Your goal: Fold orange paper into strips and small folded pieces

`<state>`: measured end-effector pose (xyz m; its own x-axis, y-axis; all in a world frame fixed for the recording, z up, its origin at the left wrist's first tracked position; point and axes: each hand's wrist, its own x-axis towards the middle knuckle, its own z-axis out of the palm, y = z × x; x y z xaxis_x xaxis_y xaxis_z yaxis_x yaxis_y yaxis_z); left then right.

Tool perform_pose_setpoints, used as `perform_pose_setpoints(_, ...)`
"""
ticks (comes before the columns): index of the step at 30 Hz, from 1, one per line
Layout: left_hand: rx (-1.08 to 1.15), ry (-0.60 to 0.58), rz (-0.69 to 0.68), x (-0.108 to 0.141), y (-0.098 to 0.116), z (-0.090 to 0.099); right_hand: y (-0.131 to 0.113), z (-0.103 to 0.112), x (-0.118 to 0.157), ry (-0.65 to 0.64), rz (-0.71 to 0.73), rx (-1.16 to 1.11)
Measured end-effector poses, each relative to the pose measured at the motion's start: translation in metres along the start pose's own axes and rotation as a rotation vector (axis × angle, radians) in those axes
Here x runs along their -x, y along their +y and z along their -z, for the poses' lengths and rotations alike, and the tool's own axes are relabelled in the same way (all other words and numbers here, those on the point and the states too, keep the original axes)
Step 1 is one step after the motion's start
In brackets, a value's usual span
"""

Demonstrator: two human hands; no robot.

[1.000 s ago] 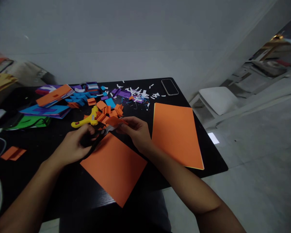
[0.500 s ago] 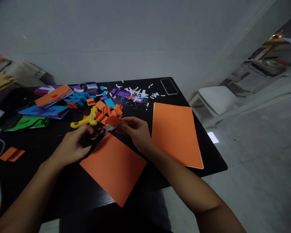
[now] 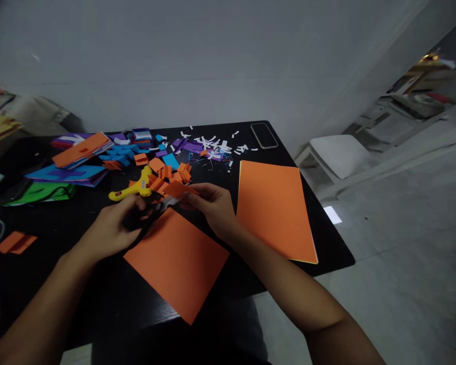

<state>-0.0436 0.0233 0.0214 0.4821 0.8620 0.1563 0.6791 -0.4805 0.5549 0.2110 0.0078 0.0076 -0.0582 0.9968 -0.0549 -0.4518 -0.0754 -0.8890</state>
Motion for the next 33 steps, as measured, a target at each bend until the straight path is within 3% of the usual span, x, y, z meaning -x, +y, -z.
perform_pose_setpoints(33, -0.025, -0.001, 0.046, -0.001, 0.0026, -0.002, -0.0026, 0.0, 0.0011, 0.024, 0.005, 0.037)
